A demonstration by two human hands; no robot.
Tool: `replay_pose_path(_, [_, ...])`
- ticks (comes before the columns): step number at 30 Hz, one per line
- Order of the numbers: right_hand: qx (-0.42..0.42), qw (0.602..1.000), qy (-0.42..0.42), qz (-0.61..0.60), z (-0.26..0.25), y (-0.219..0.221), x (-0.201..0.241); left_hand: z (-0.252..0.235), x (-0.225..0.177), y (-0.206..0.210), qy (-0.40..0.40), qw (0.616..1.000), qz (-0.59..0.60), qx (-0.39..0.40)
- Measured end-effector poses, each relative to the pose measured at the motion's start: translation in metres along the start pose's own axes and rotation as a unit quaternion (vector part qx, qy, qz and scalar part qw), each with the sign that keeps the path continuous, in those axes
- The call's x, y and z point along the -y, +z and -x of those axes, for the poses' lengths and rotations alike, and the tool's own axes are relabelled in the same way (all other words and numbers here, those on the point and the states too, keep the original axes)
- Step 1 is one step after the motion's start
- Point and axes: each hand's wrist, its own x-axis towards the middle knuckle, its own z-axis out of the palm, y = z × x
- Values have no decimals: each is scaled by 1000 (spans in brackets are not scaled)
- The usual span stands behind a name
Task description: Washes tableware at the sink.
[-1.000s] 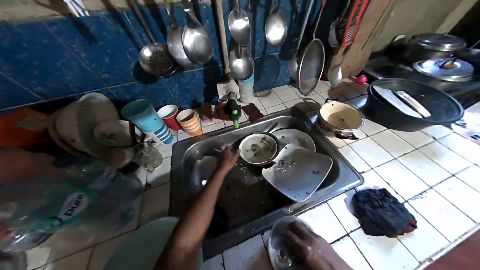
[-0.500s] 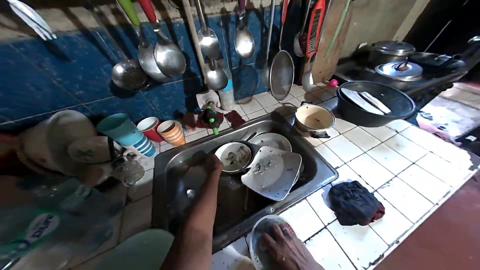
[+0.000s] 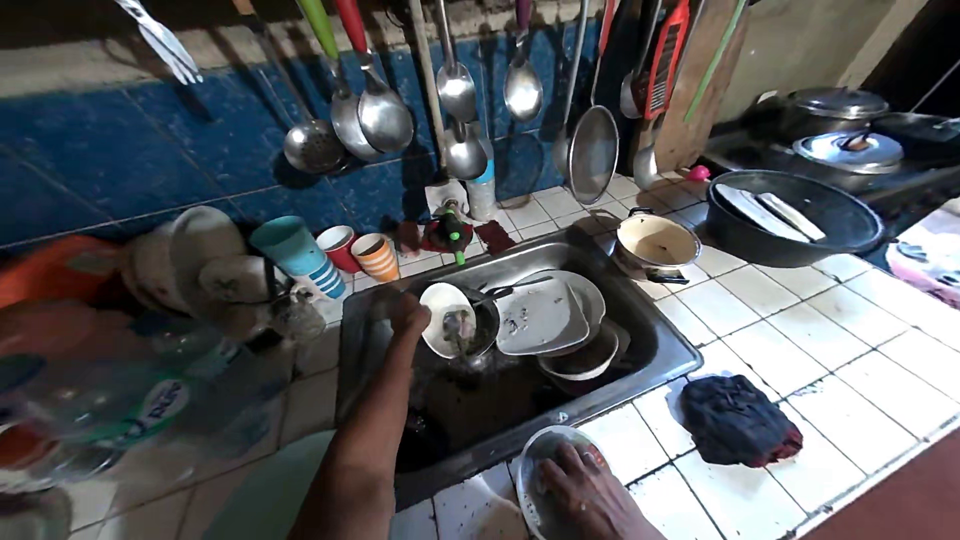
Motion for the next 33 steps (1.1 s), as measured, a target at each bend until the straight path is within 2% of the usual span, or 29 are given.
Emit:
replay_pose_path(3, [-20,1000,-6,0,1,2,1,7,-12,-6,65,998,-10,-5])
replay_pose_path(7, [-14,1000,10,-9,2,-3,4,26,-23,1,158,981,-65,-87])
replay_pose_path(9, [-73,996,7,-54,3,-6,4,31,-19,4,194,972,-30,-125])
replay_pose_path(11, [-139,976,18,-165,1,-9,1,35,-9,5,192,967,65,-152])
replay_pose_path(13, [-151,934,50,-320,-10,-22,-2,46,-1,8,126,958,204,-155])
replay_pose_path(14, [-155,909,69,-381,-20,-31,-2,57,1,12,79,942,294,-143])
replay_pose_path(15, [-163,887,84,-425,-33,-39,-1,69,2,19,33,907,401,-123])
replay_pose_path(17, [-218,848,98,-472,-72,-52,3,93,-4,35,-22,814,574,-86])
replay_pose_path(18, [-260,842,96,-463,-94,-55,3,108,-10,39,-35,780,622,-61])
replay_pose_path(19, [-297,847,91,-431,-114,-58,3,125,-17,40,-38,766,640,-37])
replay_pose_path(21, [-305,881,69,-356,-150,-54,6,155,-29,37,-5,791,612,-18])
replay_pose_path(23, [-245,920,19,-305,-163,-40,25,170,-35,35,38,825,562,-45])
replay_pose_path(25, [-150,947,-46,-281,-149,-30,41,164,-23,39,55,820,565,-78])
replay_pose_path(28, [-73,979,-137,-133,-133,-22,21,154,5,28,40,845,525,-99])
replay_pose_path(31, [-126,984,-127,16,-150,-26,-17,165,9,42,17,848,526,-64])
replay_pose_path(33, [-157,985,-73,16,-164,-36,-13,171,-4,57,13,824,566,-15])
